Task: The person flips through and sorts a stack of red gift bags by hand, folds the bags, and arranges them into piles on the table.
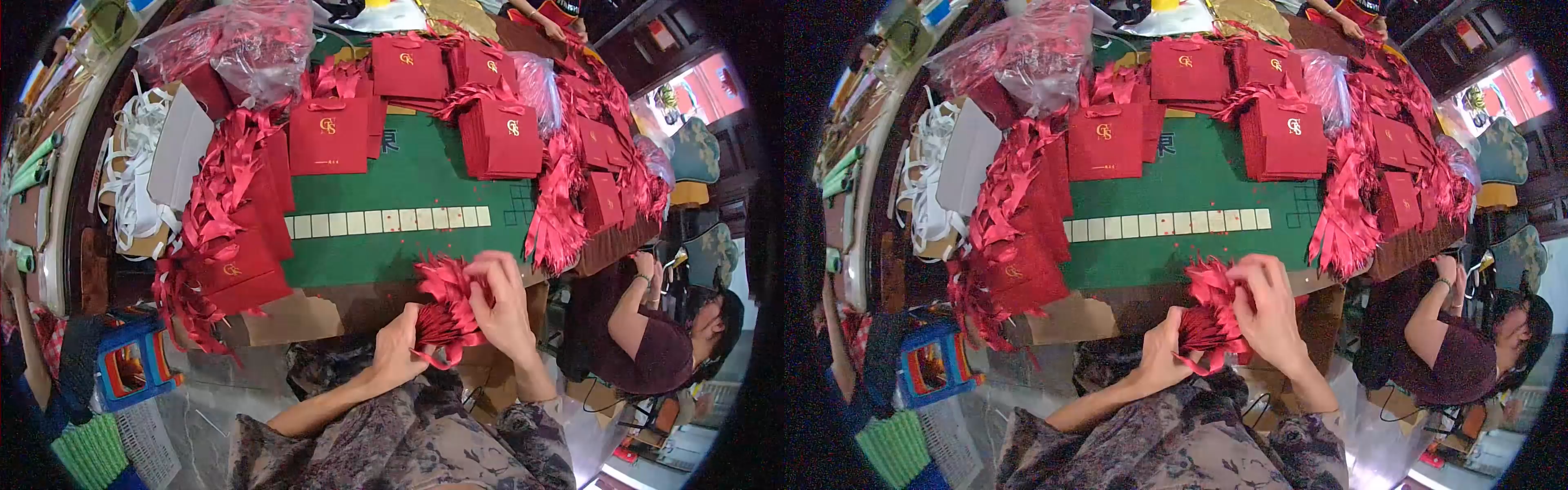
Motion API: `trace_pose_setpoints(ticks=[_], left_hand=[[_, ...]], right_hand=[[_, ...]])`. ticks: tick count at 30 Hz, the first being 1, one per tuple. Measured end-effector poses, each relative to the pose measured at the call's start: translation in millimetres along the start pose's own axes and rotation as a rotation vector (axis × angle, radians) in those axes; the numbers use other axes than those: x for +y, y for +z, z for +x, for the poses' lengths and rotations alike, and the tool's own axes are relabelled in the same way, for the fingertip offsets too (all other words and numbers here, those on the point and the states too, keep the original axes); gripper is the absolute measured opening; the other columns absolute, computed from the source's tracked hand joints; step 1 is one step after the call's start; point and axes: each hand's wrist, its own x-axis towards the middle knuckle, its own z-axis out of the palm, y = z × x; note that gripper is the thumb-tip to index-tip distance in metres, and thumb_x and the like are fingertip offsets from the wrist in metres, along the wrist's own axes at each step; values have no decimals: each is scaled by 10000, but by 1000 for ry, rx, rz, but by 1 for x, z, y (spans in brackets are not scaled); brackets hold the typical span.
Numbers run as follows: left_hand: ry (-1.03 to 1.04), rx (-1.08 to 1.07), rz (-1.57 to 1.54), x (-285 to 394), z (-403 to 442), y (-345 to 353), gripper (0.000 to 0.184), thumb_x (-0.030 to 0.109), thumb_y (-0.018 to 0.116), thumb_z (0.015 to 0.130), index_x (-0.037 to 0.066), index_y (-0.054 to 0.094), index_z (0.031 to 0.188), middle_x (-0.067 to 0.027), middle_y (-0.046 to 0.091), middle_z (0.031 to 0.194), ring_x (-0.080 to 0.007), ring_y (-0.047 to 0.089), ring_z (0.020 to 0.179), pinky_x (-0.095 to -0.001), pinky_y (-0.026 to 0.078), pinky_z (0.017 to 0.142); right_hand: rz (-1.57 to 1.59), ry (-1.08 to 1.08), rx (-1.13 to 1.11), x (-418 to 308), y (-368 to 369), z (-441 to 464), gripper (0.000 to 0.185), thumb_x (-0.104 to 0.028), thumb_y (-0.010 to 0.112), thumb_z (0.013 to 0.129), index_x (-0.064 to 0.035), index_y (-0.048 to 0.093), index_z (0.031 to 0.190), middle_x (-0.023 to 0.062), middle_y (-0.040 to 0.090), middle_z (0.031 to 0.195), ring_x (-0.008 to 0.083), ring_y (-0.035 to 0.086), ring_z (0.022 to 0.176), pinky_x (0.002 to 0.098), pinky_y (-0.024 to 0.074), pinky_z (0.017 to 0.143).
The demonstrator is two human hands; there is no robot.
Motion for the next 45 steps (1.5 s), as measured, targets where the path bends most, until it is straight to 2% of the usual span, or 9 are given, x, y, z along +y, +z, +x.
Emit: trace_pose_setpoints(ticks=[3, 7, 12, 15, 20, 25, 31, 36, 45], left_hand=[[6, 0, -27, 0, -1, 0, 506, 76, 707, 674, 44, 417, 1087, -199, 581, 832, -429, 600, 784, -470, 475, 646], [-44, 9, -36, -1, 7, -5, 497, 98, 726, 691, 45, 424, 1083, -187, 595, 819, -417, 612, 770, -458, 484, 651], [-156, 38, -98, 0, 15, -10, 474, 137, 753, 734, 53, 442, 1083, -176, 653, 850, -369, 667, 824, -407, 516, 688], [-169, 31, -162, -2, 16, -10, 480, 138, 744, 746, 53, 438, 1105, -175, 663, 886, -364, 672, 847, -400, 524, 699], [-232, -36, -17, -11, 17, -11, 550, 186, 793, 748, 28, 451, 1148, -185, 662, 958, -313, 672, 905, -400, 520, 776], [-277, -41, -113, -27, 20, -16, 629, 190, 814, 754, 8, 453, 1235, -143, 648, 1092, -226, 630, 1027, -360, 487, 909], [-524, -88, -838, -28, 39, -29, 653, 66, 812, 744, 9, 443, 1280, -91, 597, 1194, -185, 565, 1106, -354, 465, 968], [-543, -155, -860, -20, 59, -33, 657, 58, 789, 775, 37, 446, 1335, -75, 594, 1240, -183, 562, 1136, -362, 440, 1006], [-169, -16, -644, 35, 154, -76, 702, 46, 771, 792, 44, 382, 1376, -96, 561, 1285, -205, 552, 1157, -377, 443, 1011]], right_hand=[[-152, -280, -130, 2, -11, 1, 341, 104, 586, 711, -39, 611, 1020, 155, 552, 1120, 381, 504, 1140, 461, 417, 964], [-318, -151, -111, -8, -14, -6, 378, 78, 592, 710, -98, 629, 1043, 151, 539, 1196, 404, 455, 1223, 478, 382, 1017], [-157, -315, -346, -11, -21, -13, 591, -412, 831, 643, -209, 636, 1163, 118, 393, 1424, 420, 249, 1372, 590, 206, 1103], [-220, -379, -304, -8, -1, -13, 549, -429, 834, 627, -209, 666, 1101, 95, 429, 1402, 393, 272, 1371, 581, 206, 1105], [51, -133, 166, 21, 24, 6, 163, -68, 731, 736, -42, 630, 862, 122, 614, 1094, 344, 551, 1098, 430, 436, 959], [523, 414, 290, 65, 14, -4, 293, -78, 623, 908, -8, 556, 1184, 54, 605, 1127, 143, 543, 1083, 307, 431, 944], [770, 458, 60, 86, 34, -71, 538, -148, 680, 874, 23, 455, 1332, 109, 535, 1288, 206, 510, 1194, 334, 385, 1048], [1163, 809, -108, 54, 34, -42, 746, -281, 723, 865, 9, 337, 1434, 137, 524, 1332, 217, 500, 1221, 364, 397, 1047], [1174, 274, 73, 43, -10, 84, 655, -233, 696, 894, 6, 374, 1411, 102, 554, 1292, 169, 532, 1157, 313, 443, 979]])
